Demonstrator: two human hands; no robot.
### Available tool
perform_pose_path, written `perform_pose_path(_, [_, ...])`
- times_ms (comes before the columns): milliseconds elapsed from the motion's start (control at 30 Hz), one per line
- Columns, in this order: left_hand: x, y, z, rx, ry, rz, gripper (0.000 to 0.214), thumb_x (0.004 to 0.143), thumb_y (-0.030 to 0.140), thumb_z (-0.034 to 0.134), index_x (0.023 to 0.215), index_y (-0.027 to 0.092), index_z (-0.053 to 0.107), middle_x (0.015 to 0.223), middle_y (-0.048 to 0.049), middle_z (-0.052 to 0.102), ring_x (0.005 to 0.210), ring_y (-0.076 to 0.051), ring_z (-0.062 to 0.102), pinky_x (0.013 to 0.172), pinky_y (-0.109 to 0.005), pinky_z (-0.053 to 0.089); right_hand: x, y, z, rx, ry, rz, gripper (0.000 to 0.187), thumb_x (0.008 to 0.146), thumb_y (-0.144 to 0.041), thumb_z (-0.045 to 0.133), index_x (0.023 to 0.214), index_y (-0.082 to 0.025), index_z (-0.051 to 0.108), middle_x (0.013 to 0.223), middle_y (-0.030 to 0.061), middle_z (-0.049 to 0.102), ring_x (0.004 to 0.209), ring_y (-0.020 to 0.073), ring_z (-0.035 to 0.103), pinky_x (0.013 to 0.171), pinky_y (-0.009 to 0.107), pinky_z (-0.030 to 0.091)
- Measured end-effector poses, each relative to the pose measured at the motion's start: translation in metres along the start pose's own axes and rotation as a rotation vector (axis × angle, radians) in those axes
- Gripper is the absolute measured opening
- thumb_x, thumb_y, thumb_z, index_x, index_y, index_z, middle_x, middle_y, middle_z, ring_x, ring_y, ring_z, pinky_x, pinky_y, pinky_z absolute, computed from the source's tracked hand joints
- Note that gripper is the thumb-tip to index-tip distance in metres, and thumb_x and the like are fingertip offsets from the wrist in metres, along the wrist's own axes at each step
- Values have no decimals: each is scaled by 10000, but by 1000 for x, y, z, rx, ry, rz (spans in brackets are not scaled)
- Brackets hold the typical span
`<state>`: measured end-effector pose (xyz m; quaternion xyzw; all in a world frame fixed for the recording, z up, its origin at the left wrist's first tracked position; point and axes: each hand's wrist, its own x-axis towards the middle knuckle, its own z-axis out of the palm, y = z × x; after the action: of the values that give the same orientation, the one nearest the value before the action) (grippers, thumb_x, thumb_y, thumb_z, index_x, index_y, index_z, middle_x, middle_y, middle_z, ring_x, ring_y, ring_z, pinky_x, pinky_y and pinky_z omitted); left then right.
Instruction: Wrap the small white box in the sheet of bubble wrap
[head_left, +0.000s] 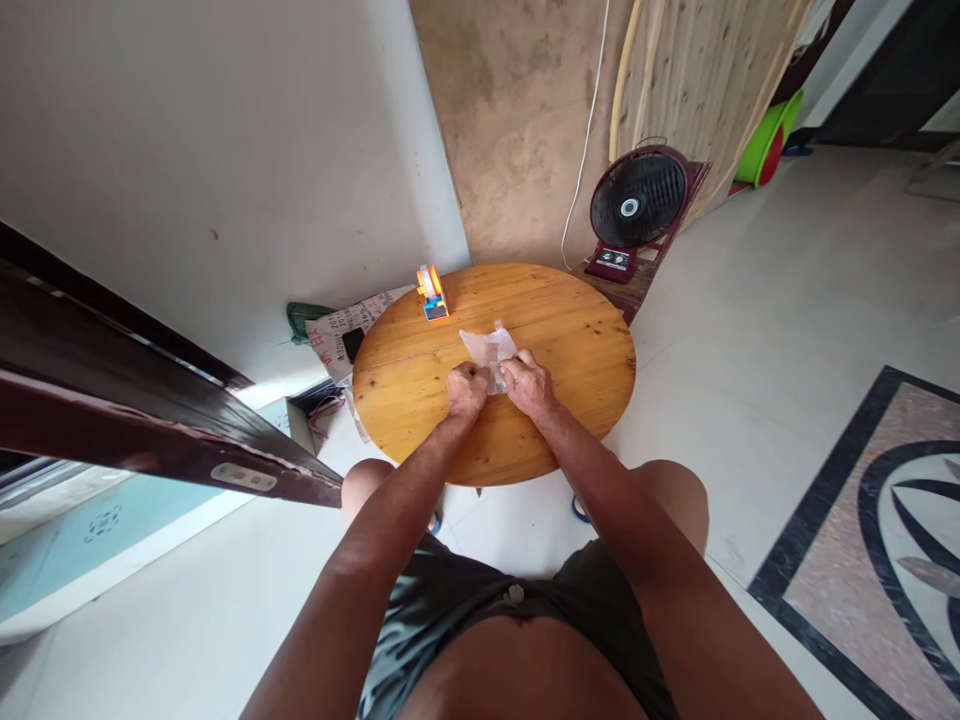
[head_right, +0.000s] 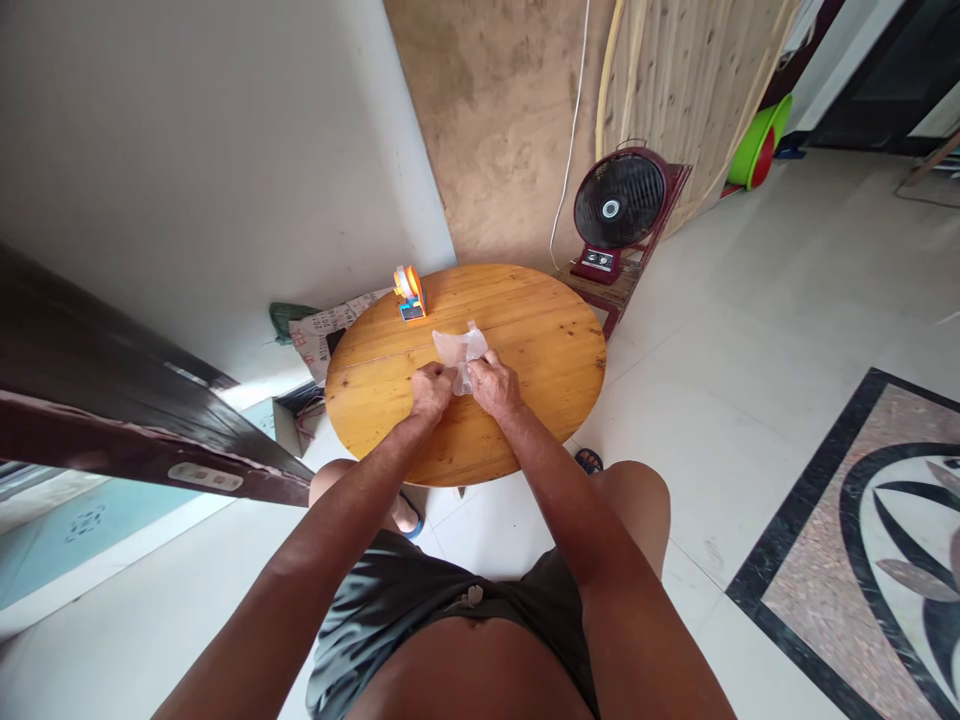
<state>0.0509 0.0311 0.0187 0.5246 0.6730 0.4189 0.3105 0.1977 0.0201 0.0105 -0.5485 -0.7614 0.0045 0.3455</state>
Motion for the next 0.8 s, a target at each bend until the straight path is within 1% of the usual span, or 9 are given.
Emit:
perform_pose_path(100, [-2,2,2,29,69,92,216,785,325,608,617,191,587,581,23,550,598,-131,513,577,-236,370,0,-1,-3,-17,-21,-9,306,1018,-276,473,1040,-231,774,1046,86,658,834,164,616,730,248,442])
perform_pose_path(300, [-6,13,6,39,46,105,201,815,311,612,691,168,679,661,-18,667,633,-148,585,624,-247,435,2,-2,-6,-99,-70,-9,308,1020,-283,473,1008,-234,776,1034,87,657,765,156,586,658,257,389])
perform_pose_path(533, [3,18,10,115,25,114,175,813,247,627,697,152,717,678,-50,699,677,-167,636,632,-251,447,3,-3,-7,-127,-93,-8,295,1018,-271,480,983,-211,767,1036,95,658,748,161,589,643,275,381])
perform_pose_path(800, [-2,23,8,64,-9,126,182,824,245,614,753,148,750,712,-70,725,699,-178,656,649,-259,467,3,-2,-6,-89,-81,9,272,1008,-266,499,984,-211,764,1045,95,654,762,162,595,657,270,399])
